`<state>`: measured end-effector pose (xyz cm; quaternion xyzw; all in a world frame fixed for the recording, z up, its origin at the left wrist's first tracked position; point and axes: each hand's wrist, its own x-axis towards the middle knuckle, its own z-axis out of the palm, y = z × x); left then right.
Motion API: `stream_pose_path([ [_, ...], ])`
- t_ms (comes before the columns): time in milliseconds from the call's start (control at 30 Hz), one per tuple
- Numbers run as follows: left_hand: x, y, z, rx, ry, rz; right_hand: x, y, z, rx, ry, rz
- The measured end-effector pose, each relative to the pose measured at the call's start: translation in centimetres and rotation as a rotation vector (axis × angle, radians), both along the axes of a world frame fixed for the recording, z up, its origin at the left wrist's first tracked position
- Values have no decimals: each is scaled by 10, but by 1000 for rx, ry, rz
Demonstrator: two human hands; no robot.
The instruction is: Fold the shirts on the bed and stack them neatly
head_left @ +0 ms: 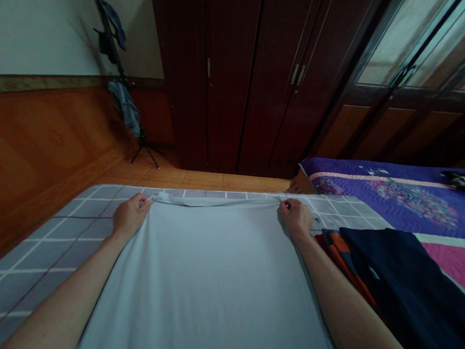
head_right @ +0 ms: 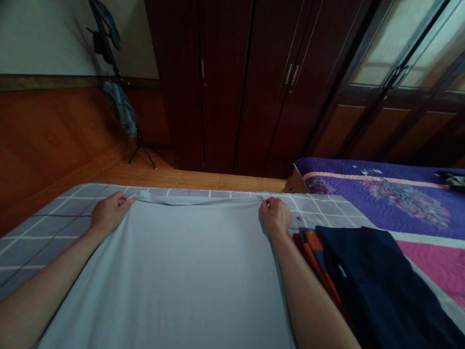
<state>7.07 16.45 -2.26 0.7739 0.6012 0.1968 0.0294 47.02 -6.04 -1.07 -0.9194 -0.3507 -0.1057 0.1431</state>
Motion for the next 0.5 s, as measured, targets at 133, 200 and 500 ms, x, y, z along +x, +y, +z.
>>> stream_pose_path([
  [133, 0, -1, -2, 39, 14, 26, -1, 0, 1, 0, -21, 3],
  [200, 0, -2, -2, 24, 47, -2, -1, 0, 0, -30, -15, 12],
  [500, 23, -31, 27, 37, -49, -409, -3, 0, -1, -93, -32, 26],
])
